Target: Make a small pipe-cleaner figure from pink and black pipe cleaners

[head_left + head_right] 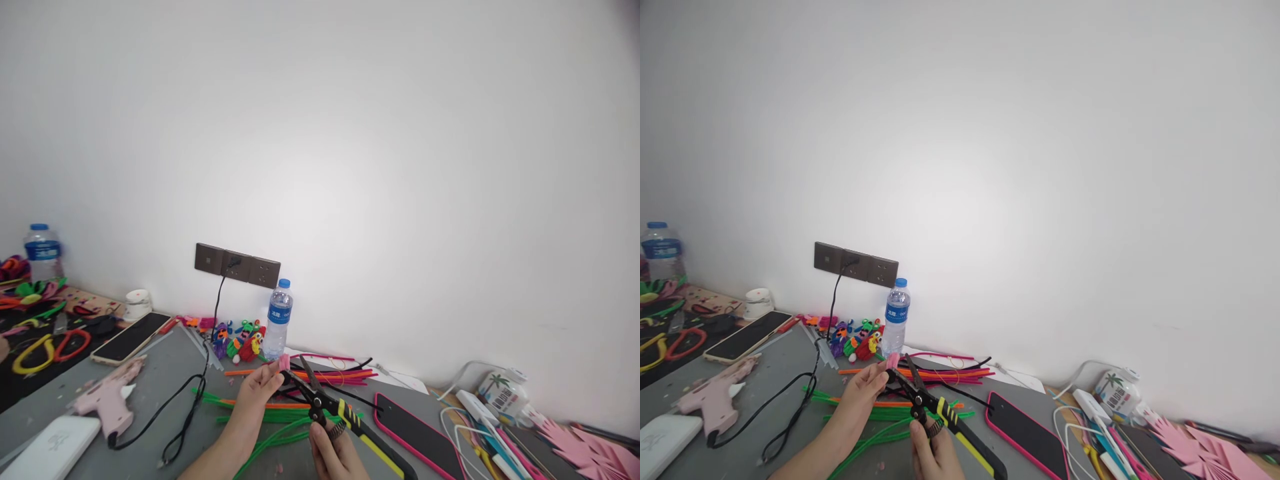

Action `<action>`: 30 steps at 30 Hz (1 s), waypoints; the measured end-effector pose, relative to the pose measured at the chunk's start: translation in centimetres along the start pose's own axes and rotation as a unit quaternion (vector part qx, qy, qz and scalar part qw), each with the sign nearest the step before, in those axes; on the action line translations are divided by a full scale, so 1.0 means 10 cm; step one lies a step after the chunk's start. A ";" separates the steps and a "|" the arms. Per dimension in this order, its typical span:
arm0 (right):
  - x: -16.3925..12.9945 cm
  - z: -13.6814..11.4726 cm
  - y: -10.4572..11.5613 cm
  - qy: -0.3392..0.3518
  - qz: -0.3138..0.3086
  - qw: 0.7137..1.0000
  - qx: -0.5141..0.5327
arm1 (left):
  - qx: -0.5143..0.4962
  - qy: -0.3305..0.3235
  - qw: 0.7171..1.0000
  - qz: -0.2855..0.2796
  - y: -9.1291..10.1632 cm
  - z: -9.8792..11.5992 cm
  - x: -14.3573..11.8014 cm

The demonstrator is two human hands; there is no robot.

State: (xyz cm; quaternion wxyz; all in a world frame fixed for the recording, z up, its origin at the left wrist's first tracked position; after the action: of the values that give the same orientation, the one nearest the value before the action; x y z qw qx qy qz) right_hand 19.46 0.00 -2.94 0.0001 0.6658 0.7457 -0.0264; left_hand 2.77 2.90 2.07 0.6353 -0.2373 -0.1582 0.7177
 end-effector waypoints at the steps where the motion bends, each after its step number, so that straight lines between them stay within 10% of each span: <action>1: 0.00 0.02 0.00 -0.009 0.006 1.000 0.008 | 0.002 0.003 1.000 0.002 0.01 -0.01 0.01; 30: -0.03 -0.04 -0.03 -0.030 -0.059 0.998 -0.012 | 0.015 -0.012 1.000 -0.001 0.06 -0.08 0.05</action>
State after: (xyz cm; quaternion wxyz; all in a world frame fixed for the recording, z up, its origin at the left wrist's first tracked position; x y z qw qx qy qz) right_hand 19.22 -0.29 -2.47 0.0293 0.6196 0.7835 -0.0373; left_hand 2.62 3.24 1.01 0.6376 -0.2186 -0.1553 0.7222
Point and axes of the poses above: each hand's wrist, its own x-axis towards the middle knuckle, its own y-axis out of the back of the hand, z = x × y, the point moved 5 cm from there along x, towards the middle knuckle, and after that the axes turned 1 degree about y, right-handed, at the moved point
